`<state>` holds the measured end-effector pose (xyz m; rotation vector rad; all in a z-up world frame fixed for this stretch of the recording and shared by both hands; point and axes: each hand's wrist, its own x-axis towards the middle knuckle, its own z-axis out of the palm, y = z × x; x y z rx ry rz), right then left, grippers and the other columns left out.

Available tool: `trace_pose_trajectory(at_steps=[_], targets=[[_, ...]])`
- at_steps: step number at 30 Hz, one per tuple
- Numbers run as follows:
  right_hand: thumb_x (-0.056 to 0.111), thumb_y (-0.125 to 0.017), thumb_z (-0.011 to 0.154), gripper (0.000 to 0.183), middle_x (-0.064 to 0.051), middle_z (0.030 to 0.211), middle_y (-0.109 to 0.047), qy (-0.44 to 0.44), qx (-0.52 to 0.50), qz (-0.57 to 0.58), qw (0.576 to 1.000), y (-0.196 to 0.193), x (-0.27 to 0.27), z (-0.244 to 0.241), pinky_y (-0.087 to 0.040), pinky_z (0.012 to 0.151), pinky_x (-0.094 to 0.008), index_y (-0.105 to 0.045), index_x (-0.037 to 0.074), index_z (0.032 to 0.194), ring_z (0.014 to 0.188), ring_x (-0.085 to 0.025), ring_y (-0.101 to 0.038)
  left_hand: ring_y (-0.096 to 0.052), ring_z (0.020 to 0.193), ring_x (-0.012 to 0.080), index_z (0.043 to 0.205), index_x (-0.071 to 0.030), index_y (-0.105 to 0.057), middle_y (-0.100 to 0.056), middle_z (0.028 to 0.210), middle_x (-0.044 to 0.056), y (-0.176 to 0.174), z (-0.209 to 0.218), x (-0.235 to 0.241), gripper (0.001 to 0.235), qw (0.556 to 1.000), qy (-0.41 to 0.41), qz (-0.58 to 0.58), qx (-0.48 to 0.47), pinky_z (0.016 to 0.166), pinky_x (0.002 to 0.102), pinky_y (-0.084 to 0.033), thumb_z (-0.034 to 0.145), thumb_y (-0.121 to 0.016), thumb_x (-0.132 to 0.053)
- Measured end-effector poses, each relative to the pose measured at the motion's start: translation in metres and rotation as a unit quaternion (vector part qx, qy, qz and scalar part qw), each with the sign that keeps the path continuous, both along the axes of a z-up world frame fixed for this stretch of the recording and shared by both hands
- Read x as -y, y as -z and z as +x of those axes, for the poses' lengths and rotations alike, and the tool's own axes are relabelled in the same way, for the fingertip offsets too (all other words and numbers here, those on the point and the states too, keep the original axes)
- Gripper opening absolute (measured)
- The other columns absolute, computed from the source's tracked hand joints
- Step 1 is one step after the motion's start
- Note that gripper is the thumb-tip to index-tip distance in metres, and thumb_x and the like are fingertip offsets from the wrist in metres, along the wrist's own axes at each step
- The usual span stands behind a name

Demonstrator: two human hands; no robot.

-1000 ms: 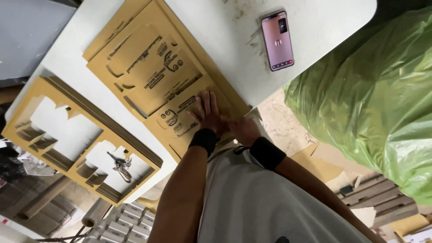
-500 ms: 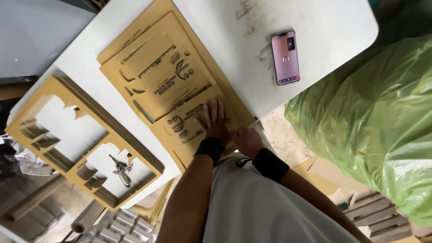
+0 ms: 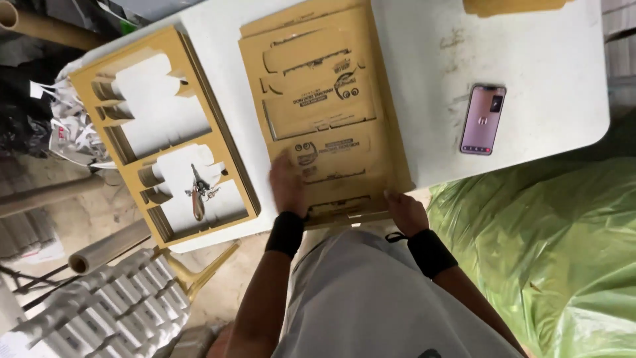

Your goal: Manually punching out pre-cut shapes from cardboard sheets on a work table in a factory setting.

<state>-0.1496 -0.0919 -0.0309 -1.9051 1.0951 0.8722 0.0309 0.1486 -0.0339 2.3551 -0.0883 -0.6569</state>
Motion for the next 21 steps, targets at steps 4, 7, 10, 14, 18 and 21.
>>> trace_pose_trajectory(at_steps=[4,7,10,14,18,21], targets=[[0.077,-0.044,0.091,0.078,-0.019,0.103,-0.077,0.034,0.002,-0.033,0.999,0.015,-0.002,-0.002,-0.054,0.095,-0.055,-0.076,0.008,0.11,0.111,-0.045,-0.069,-0.039,0.144,0.0419,0.165,-0.016,-0.022,-0.034,0.158,0.019,0.051,0.015,-0.046,0.087,0.992,-0.034,0.117,-0.033,0.124,0.05,-0.034,0.094,-0.061,-0.05],[0.085,-0.049,0.09,0.075,-0.009,0.101,-0.079,0.063,-0.012,-0.078,0.995,0.033,0.005,-0.02,-0.054,0.098,-0.049,-0.075,0.018,0.113,0.113,-0.037,-0.069,-0.056,0.134,0.032,0.157,-0.016,-0.039,-0.055,0.144,0.014,-0.038,0.036,-0.02,0.083,0.969,-0.179,-0.047,-0.164,0.114,0.047,-0.045,0.091,-0.067,-0.057],[0.06,-0.063,0.095,0.045,-0.006,0.11,-0.06,0.09,0.069,-0.258,0.959,-0.001,-0.001,-0.02,-0.054,0.094,-0.057,-0.061,0.018,0.113,0.112,-0.038,-0.062,-0.067,0.115,0.0268,0.149,-0.027,-0.046,-0.068,0.121,0.007,-0.002,0.056,-0.05,0.078,0.966,-0.174,-0.029,-0.187,0.099,0.046,-0.055,0.089,-0.069,-0.07],[0.037,-0.059,0.101,0.03,-0.019,0.104,-0.068,0.108,0.179,-0.185,0.96,0.003,-0.019,0.036,-0.052,0.093,-0.061,-0.058,0.009,0.112,0.11,-0.043,-0.066,-0.048,0.142,0.0325,0.161,-0.011,-0.033,-0.046,0.156,0.02,-0.003,0.082,-0.044,0.112,0.961,-0.097,-0.065,-0.25,0.115,0.049,-0.042,0.083,-0.072,-0.081],[0.04,-0.061,0.096,0.034,-0.006,0.07,-0.069,-0.157,0.18,-0.019,0.971,0.013,-0.07,0.13,-0.058,0.077,-0.038,-0.073,0.011,0.082,0.074,-0.027,-0.071,-0.07,0.107,0.0304,0.122,-0.012,-0.069,-0.074,0.109,0.014,-0.002,0.089,-0.029,0.057,0.982,0.028,0.016,-0.185,0.091,0.045,-0.057,0.094,-0.063,-0.061],[0.061,-0.057,0.096,0.064,-0.006,0.047,-0.064,0.004,0.147,0.196,0.97,0.007,-0.096,0.167,-0.055,0.066,-0.034,-0.068,0.013,0.055,0.049,-0.023,-0.066,-0.071,0.103,0.0352,0.113,-0.001,-0.07,-0.073,0.101,0.021,0.008,0.084,-0.026,0.056,0.983,0.053,0.058,-0.167,0.089,0.048,-0.057,0.098,-0.058,-0.054]])
